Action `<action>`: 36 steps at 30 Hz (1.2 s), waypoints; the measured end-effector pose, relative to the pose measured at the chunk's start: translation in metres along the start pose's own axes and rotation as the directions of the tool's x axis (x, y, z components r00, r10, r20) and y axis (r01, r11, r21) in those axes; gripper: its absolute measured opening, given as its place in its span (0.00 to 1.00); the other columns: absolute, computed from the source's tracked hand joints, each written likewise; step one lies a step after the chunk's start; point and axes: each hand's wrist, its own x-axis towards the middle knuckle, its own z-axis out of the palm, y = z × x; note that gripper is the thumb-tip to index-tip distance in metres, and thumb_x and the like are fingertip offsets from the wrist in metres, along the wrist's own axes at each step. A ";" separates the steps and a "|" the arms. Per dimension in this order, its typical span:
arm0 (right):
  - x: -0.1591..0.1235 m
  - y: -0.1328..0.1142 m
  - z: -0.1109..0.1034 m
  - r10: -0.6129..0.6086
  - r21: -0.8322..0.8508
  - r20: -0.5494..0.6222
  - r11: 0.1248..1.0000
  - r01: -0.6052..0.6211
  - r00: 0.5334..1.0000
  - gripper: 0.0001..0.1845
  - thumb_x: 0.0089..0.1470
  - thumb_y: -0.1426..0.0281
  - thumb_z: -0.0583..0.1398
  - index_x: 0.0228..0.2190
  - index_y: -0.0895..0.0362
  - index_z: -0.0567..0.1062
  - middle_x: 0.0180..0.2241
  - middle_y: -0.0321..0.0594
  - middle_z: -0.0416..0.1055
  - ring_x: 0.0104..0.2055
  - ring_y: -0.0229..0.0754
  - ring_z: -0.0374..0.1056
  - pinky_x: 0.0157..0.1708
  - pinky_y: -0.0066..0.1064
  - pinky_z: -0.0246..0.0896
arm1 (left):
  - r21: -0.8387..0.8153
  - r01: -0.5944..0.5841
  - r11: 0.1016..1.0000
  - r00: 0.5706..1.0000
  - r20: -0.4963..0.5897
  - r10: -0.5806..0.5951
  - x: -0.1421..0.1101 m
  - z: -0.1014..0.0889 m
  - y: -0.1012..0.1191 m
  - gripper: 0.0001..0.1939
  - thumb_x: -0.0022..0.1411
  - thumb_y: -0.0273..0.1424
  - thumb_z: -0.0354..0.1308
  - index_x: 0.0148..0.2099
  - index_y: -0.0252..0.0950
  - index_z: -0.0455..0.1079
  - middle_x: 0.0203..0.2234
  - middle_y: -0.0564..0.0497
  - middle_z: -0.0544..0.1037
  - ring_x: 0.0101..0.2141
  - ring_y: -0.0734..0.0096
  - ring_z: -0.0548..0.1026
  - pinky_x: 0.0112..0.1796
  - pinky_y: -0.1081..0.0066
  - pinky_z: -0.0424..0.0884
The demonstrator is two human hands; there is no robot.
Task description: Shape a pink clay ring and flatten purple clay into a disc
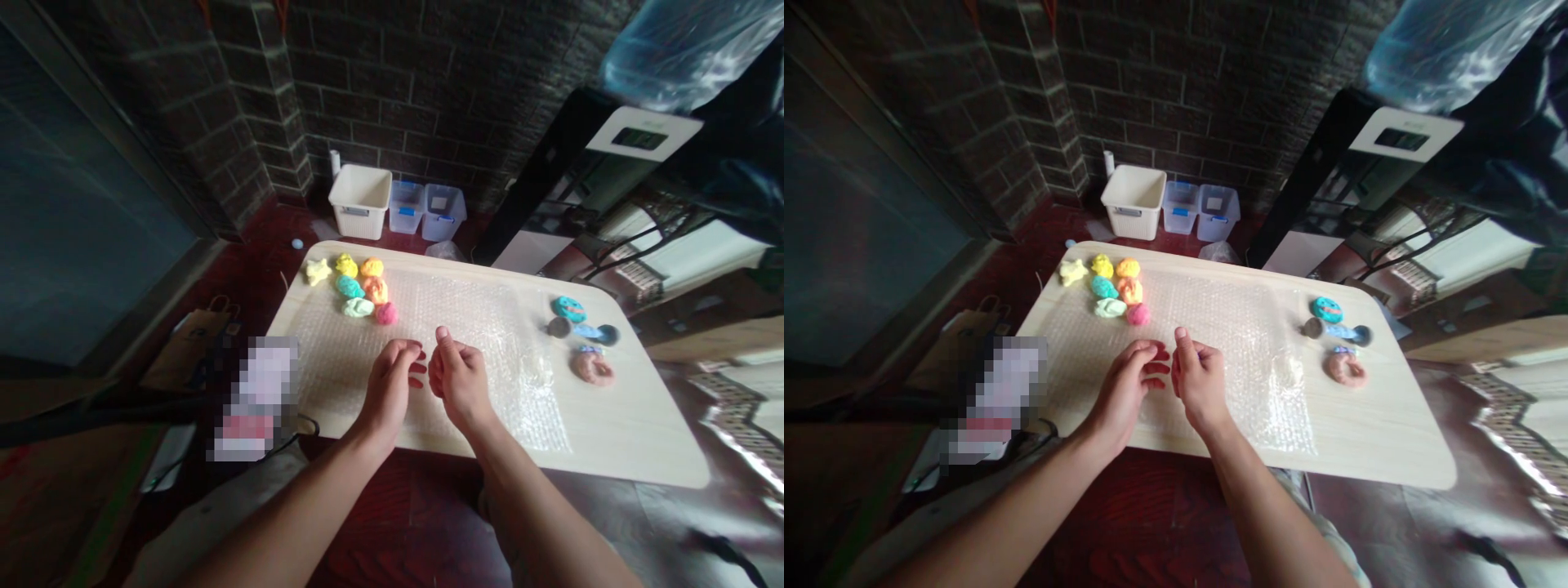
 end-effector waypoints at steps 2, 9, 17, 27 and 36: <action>0.000 0.001 0.006 -0.066 -0.108 -0.012 0.992 0.065 0.998 0.37 0.59 0.42 0.64 0.13 0.53 0.60 0.12 0.27 0.52 0.13 0.30 0.47 0.12 0.26 0.40 | -0.108 0.046 0.993 0.999 -0.019 -0.048 0.000 0.000 -0.003 0.12 0.62 0.40 0.61 0.40 0.36 0.74 0.35 0.47 0.81 0.33 0.66 0.78 0.32 0.69 0.70; -0.007 -0.006 0.024 -0.247 -0.510 0.105 0.818 0.265 0.963 0.33 0.66 0.46 0.59 0.17 0.54 0.72 0.16 0.37 0.67 0.17 0.37 0.61 0.19 0.30 0.55 | -0.467 0.214 0.858 0.968 -0.013 -0.249 0.001 0.000 0.000 0.15 0.57 0.43 0.66 0.35 0.36 0.72 0.28 0.53 0.78 0.30 0.70 0.76 0.32 0.72 0.69; -0.032 -0.013 0.043 -0.352 -0.621 0.569 0.408 0.669 0.743 0.34 0.72 0.54 0.48 0.68 0.60 0.64 0.64 0.57 0.69 0.66 0.63 0.63 0.67 0.62 0.52 | -0.664 0.239 0.708 0.971 0.174 -0.165 0.005 -0.007 0.015 0.22 0.65 0.53 0.59 0.39 0.39 0.74 0.37 0.48 0.81 0.48 0.57 0.80 0.47 0.61 0.77; -0.028 -0.031 0.016 -0.605 -0.516 0.268 0.567 0.642 0.750 0.26 0.73 0.56 0.49 0.66 0.50 0.67 0.65 0.50 0.67 0.68 0.59 0.63 0.66 0.58 0.56 | -0.500 0.267 0.824 0.958 0.042 -0.285 0.014 -0.014 0.038 0.27 0.59 0.46 0.71 0.23 0.38 0.61 0.14 0.59 0.63 0.15 0.80 0.63 0.16 0.77 0.58; -0.023 -0.032 0.010 -0.579 -0.488 0.271 0.605 0.629 0.769 0.19 0.72 0.60 0.53 0.57 0.51 0.74 0.56 0.50 0.73 0.59 0.55 0.69 0.58 0.52 0.68 | -0.463 0.427 0.777 0.904 0.220 -0.366 0.008 -0.011 0.043 0.32 0.62 0.47 0.67 0.20 0.39 0.52 0.10 0.62 0.53 0.10 0.82 0.51 0.13 0.78 0.44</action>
